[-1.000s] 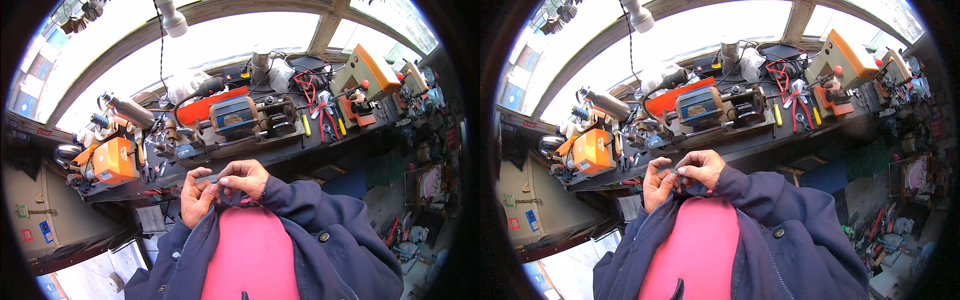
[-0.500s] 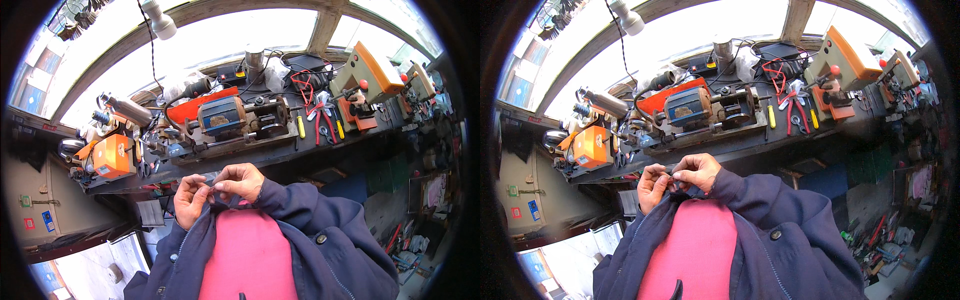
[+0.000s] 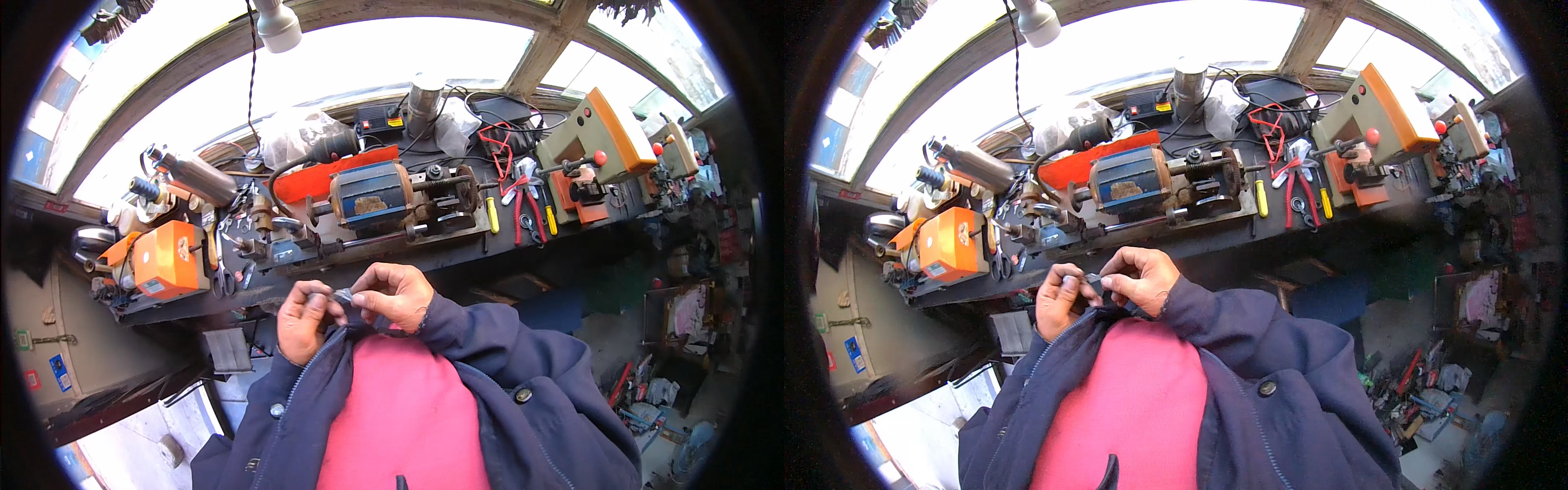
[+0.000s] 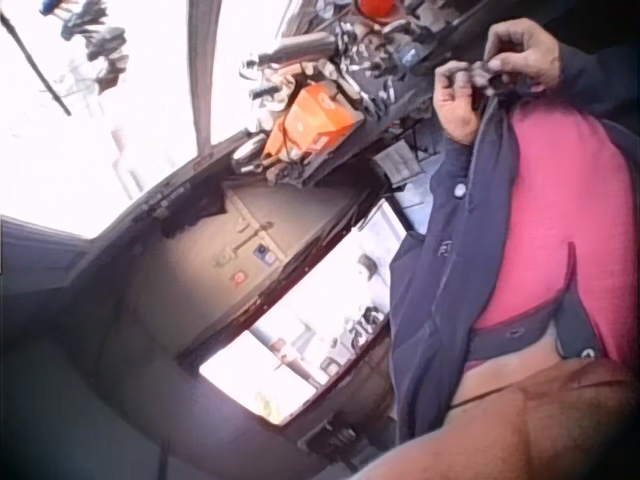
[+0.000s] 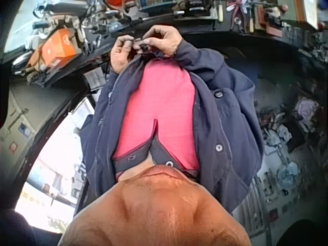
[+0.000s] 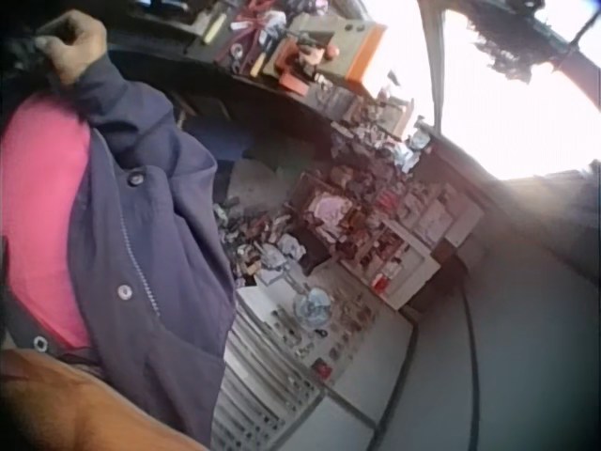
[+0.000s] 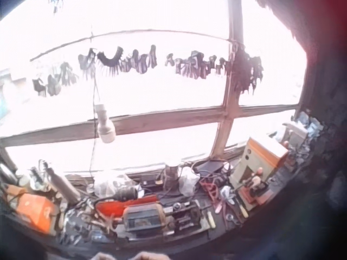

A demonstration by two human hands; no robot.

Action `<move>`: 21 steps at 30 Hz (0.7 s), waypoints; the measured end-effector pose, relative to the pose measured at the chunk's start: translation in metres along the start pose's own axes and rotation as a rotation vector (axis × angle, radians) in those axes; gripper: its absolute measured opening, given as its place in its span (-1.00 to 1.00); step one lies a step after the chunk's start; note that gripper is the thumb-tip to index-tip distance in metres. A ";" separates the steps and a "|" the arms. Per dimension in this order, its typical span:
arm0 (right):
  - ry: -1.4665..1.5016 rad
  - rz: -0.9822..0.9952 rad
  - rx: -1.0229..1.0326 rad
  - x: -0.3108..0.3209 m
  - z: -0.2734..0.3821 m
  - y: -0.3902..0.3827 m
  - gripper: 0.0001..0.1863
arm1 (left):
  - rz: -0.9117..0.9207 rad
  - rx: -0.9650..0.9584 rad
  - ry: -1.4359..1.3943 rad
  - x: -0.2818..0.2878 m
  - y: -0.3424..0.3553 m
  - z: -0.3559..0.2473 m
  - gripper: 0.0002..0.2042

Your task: The person repeatedly sharpens a metal key on a bench grinder. They hold the key with both hands, press it against the rotating wheel, and frequently lift it to inspect the edge before continuing. The process is repeated multiple times throughout the clip.

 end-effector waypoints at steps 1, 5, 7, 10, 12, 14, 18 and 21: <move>-0.010 -0.013 -0.023 0.000 0.001 0.004 -0.81 | 0.015 -0.050 -0.053 0.008 0.004 -0.002 -0.87; 0.013 -0.085 -0.094 -0.006 0.003 0.017 -0.79 | -0.023 -0.146 -0.289 0.046 0.017 -0.007 -0.73; 0.002 -0.126 -0.137 -0.011 0.005 0.023 -0.77 | -0.089 -0.113 -0.350 0.062 0.020 -0.007 -0.71; -0.057 -0.151 -0.073 -0.021 0.012 0.035 -0.73 | -0.107 -0.110 -0.374 0.077 0.026 -0.004 -0.69; -0.188 -0.145 -0.006 -0.027 0.017 0.046 -0.70 | -0.126 -0.107 -0.379 0.082 0.031 -0.002 -0.68; -0.309 -0.144 0.027 -0.033 0.023 0.057 -0.59 | -0.148 -0.115 -0.421 0.087 0.036 -0.003 -0.69; -0.462 -0.163 0.144 -0.043 0.033 0.079 -0.46 | -0.195 -0.108 -0.460 0.093 0.048 -0.003 -0.68; -0.591 -0.123 0.184 -0.047 0.037 0.094 -0.44 | -0.183 -0.092 -0.438 0.093 0.054 -0.002 -0.67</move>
Point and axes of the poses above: each hand's wrist, its own y-axis towards the middle knuckle, its own x-axis out of the back of the hand, z = x × y, the point moved 1 cm from there along y, towards the middle knuckle, and after that the axes turned 10 degrees about z, right-handed, at the moved point
